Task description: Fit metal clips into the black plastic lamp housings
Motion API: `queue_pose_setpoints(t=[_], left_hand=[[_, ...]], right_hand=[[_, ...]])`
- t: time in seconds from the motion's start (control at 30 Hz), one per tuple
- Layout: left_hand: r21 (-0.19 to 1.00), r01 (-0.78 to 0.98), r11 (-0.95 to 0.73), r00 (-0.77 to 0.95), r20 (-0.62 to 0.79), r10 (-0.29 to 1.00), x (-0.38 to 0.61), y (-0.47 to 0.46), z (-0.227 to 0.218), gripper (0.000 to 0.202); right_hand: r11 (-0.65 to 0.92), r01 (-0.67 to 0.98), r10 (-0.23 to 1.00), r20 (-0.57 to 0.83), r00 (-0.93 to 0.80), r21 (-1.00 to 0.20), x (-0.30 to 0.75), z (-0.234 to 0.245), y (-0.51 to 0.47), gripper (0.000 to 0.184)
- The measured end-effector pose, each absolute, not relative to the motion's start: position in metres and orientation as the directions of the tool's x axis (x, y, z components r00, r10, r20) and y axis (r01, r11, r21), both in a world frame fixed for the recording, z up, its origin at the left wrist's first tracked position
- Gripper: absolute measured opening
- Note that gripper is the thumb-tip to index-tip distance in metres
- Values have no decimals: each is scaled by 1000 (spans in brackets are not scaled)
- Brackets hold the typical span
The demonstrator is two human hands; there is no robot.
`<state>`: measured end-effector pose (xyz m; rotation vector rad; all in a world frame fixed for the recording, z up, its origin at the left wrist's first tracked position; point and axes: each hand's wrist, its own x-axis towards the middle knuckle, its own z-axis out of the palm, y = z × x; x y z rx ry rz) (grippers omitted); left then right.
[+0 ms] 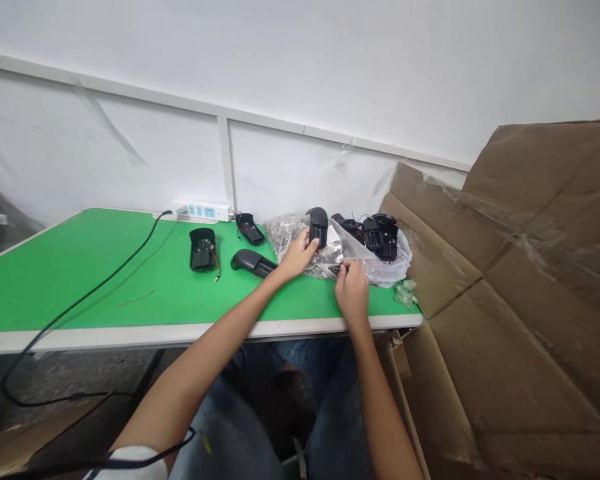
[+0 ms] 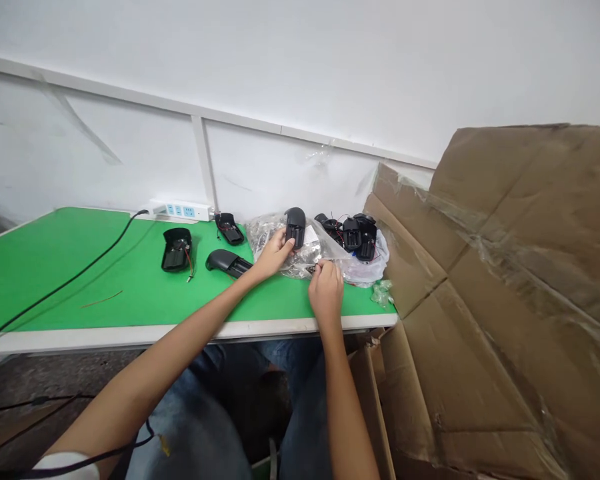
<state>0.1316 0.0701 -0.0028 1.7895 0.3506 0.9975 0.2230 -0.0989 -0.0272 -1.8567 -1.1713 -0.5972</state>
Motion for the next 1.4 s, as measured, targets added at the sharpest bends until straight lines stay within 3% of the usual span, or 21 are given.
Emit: queue_pose_setpoints(t=[0.23, 0.43, 0.57, 0.8, 1.4], left_hand=[[879, -264, -398, 649, 467, 601, 127, 71, -3, 64], [899, -299, -321, 707, 435, 557, 123, 78, -1, 72], [900, -301, -315, 712, 432, 554, 122, 79, -1, 74], [899, -290, -330, 705, 433, 562, 120, 79, 1, 72], [890, -275, -365, 705, 444, 553, 118, 83, -1, 71]], right_hand=[[-204, 892, 446, 773, 451, -403, 223, -28, -100, 20], [-86, 917, 348, 851, 394, -390, 224, -32, -99, 25], [-34, 927, 345, 866, 363, -375, 226, -30, -96, 31], [56, 924, 280, 894, 350, -379, 227, -23, -93, 28], [104, 919, 359, 876, 322, -381, 227, -23, -92, 17]])
